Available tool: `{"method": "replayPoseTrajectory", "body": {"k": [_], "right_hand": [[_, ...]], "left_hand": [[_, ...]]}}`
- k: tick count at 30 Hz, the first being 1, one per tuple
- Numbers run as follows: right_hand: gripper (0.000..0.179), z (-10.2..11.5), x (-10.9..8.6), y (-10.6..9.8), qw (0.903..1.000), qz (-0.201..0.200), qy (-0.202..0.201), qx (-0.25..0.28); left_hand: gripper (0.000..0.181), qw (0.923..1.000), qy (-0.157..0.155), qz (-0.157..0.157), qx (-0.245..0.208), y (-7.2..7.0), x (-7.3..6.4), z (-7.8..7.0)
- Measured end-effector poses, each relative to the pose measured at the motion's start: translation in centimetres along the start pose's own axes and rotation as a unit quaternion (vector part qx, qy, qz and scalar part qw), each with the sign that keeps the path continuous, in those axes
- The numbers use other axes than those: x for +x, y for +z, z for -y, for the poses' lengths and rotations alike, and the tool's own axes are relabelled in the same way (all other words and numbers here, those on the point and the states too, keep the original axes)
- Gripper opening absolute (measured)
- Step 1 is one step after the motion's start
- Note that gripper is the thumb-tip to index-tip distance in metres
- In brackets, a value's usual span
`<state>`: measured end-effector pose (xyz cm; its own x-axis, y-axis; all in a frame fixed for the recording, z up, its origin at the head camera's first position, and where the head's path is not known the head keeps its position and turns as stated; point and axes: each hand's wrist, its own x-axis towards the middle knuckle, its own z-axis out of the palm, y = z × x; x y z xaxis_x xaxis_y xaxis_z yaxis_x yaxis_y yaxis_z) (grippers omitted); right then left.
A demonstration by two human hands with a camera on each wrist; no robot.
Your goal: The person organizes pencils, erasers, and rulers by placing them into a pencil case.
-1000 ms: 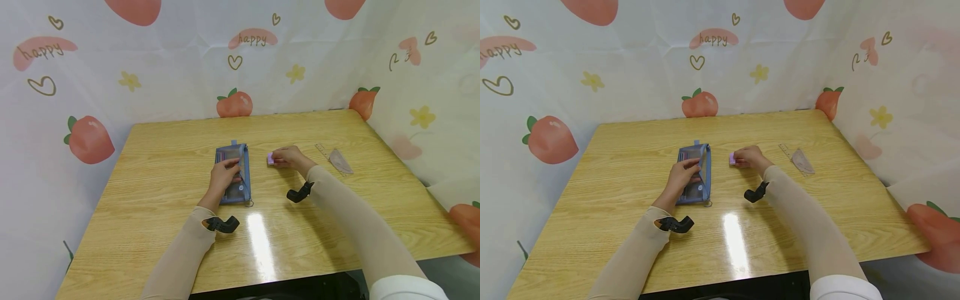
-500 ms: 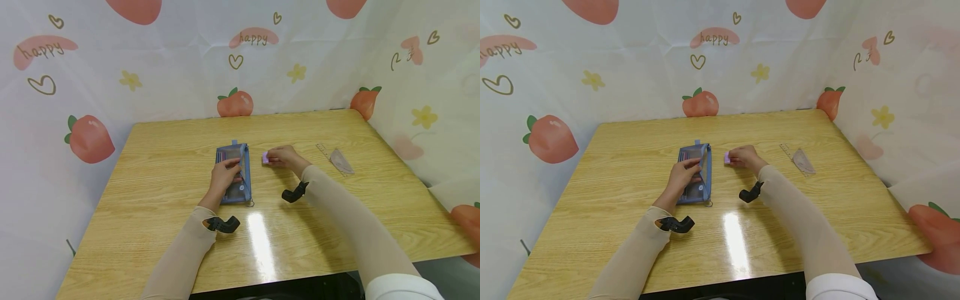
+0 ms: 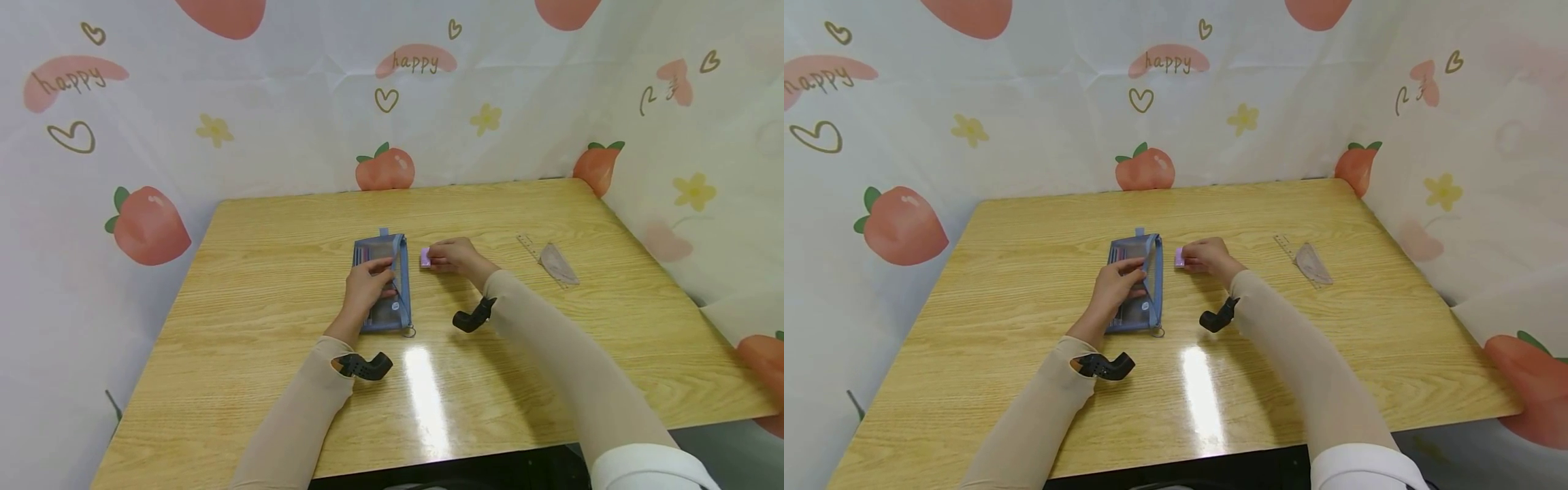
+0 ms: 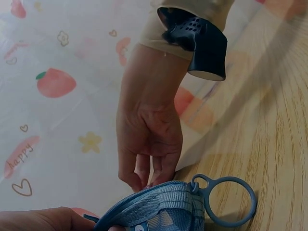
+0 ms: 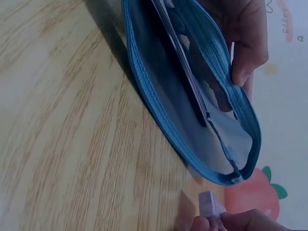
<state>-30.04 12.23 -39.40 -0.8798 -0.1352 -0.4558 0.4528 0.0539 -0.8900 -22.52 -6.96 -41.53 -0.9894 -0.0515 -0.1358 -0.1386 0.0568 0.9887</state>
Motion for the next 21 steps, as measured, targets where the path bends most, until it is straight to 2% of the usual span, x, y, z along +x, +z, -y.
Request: {"method": "replayPoseTrajectory", "body": {"k": [8, 21], "right_hand": [[0.038, -0.7, 1.3, 0.9, 0.9999, -0.011, -0.01, -0.005], [0.037, -0.5, 1.3, 2.3, 0.9999, -0.004, -0.009, 0.009]], "left_hand": [[0.034, 1.0, 0.001, -0.004, 0.001, 0.1, 0.2, 0.1], [0.033, 0.9999, 0.0, -0.009, 0.005, 0.1, 0.1, 0.1]]}}
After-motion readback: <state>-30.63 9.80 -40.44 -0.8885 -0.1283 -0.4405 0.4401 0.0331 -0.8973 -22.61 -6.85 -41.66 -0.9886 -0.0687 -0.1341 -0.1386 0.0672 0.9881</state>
